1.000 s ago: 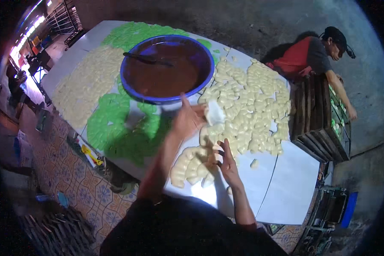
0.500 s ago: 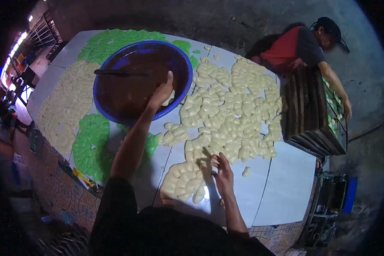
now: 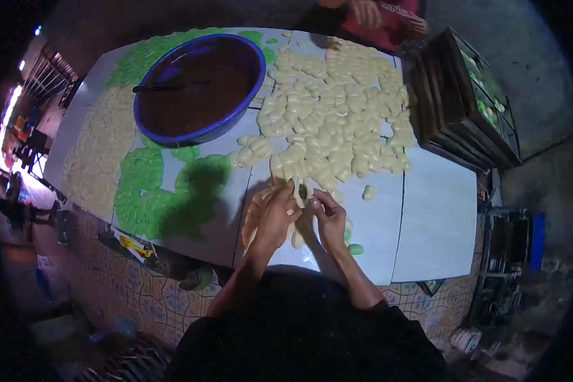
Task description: The person places filled dough pieces into a baking tray, moves the tray away, and wraps filling into dough portions to shape dough balls on a table by hand.
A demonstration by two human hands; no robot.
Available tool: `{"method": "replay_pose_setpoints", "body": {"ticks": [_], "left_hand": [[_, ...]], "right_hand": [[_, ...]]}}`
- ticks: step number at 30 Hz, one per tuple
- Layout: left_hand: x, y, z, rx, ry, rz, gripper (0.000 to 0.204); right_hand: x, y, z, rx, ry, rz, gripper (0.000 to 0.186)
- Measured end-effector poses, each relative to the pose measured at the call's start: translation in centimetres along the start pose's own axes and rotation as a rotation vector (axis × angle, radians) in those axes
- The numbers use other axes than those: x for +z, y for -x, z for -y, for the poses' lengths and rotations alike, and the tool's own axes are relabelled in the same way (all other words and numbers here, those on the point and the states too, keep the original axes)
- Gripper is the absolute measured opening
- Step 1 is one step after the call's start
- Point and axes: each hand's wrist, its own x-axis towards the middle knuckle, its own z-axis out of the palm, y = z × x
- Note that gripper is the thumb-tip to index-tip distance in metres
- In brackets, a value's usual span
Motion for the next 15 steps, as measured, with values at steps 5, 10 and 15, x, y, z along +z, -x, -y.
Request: {"method": "replay_pose_setpoints", "body": {"ticks": [5, 10, 15], "left_hand": [[2.0, 4.2, 3.4, 0.647, -0.913, 0.096, 0.037], [2.9, 5.3, 6.5, 0.487, -0.624, 0.230, 0.027], [4.5, 6.6, 9.4, 0.106, -0.261, 0.163, 0.016]], "right_hand": [[-5.3, 3.0, 1.1, -0.575, 0.626, 0.225, 0.031], [-8.2, 5.4, 2.9, -0.439, 0.300, 0.142, 0.020], [-10.5, 9.0, 3.1, -0.125, 0.399, 0.161, 0.022]]}}
